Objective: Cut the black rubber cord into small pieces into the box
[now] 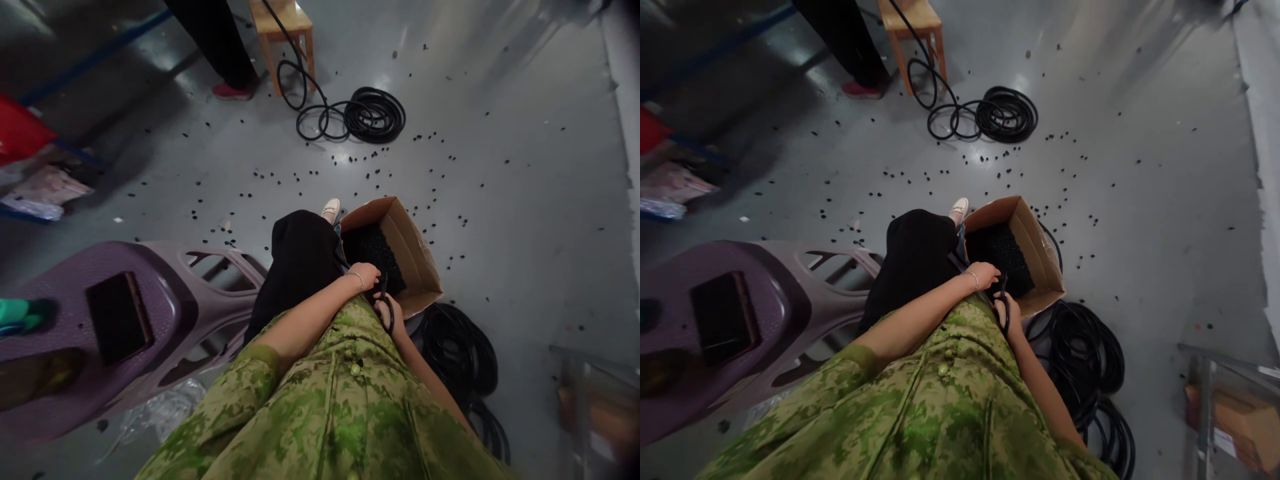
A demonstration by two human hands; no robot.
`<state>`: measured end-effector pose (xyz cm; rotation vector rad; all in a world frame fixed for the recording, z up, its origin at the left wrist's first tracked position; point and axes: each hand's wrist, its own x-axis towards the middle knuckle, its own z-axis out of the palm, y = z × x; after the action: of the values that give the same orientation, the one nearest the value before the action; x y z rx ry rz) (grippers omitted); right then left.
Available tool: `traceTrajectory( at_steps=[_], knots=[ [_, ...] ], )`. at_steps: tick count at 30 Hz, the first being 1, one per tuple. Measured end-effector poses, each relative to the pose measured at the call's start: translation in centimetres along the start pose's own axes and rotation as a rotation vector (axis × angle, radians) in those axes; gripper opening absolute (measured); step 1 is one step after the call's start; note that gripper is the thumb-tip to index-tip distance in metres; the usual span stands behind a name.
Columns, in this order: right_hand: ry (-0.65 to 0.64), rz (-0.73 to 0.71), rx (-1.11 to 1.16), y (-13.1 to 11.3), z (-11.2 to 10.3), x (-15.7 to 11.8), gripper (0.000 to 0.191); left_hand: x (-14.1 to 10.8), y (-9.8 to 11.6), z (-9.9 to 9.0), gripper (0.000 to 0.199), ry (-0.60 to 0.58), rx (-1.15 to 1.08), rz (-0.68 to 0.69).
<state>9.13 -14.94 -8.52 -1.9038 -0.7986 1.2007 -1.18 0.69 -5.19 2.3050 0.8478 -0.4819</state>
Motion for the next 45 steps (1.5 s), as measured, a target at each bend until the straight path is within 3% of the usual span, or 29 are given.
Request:
traceTrajectory(
  at_steps=[8, 18, 22, 27, 31, 39, 45],
  knots=[
    [0.113, -0.013, -0.199, 2.2, 0.7, 1.4, 0.031, 0.1, -0.1, -0.1, 0.027, 0.013, -0.008, -0.030],
    [0.180, 0.057, -0.239, 2.3, 0.8, 1.1, 0.031, -0.9, 0.5, -0.8, 0.031, 0.042, 0.001, -0.079],
    [0.126, 0.017, -0.163, 1.3, 0.4, 0.6, 0.029, -1.0, 0.4, -1.1, 0.029, 0.027, -0.028, -0.088],
    [0.005, 0.103, 0.129, 0.0, -0.2, -0.2, 0.044, -0.8, 0.3, -0.7, 0.029, -0.007, -0.013, -0.041],
    [-0.059, 0.099, 0.183, -0.3, -0.8, -0.4, 0.050, -0.7, 0.2, -0.3, 0.028, -0.024, -0.030, 0.024],
    [-0.008, 0.051, 0.058, -0.3, 0.0, -0.1, 0.033, -0.5, -0.1, -0.3, 0.024, -0.026, -0.057, 0.016],
    [0.092, -0.049, -0.144, 0.9, 0.3, 0.7, 0.031, -0.1, -0.3, -0.3, 0.027, -0.027, -0.049, -0.037]
  ],
)
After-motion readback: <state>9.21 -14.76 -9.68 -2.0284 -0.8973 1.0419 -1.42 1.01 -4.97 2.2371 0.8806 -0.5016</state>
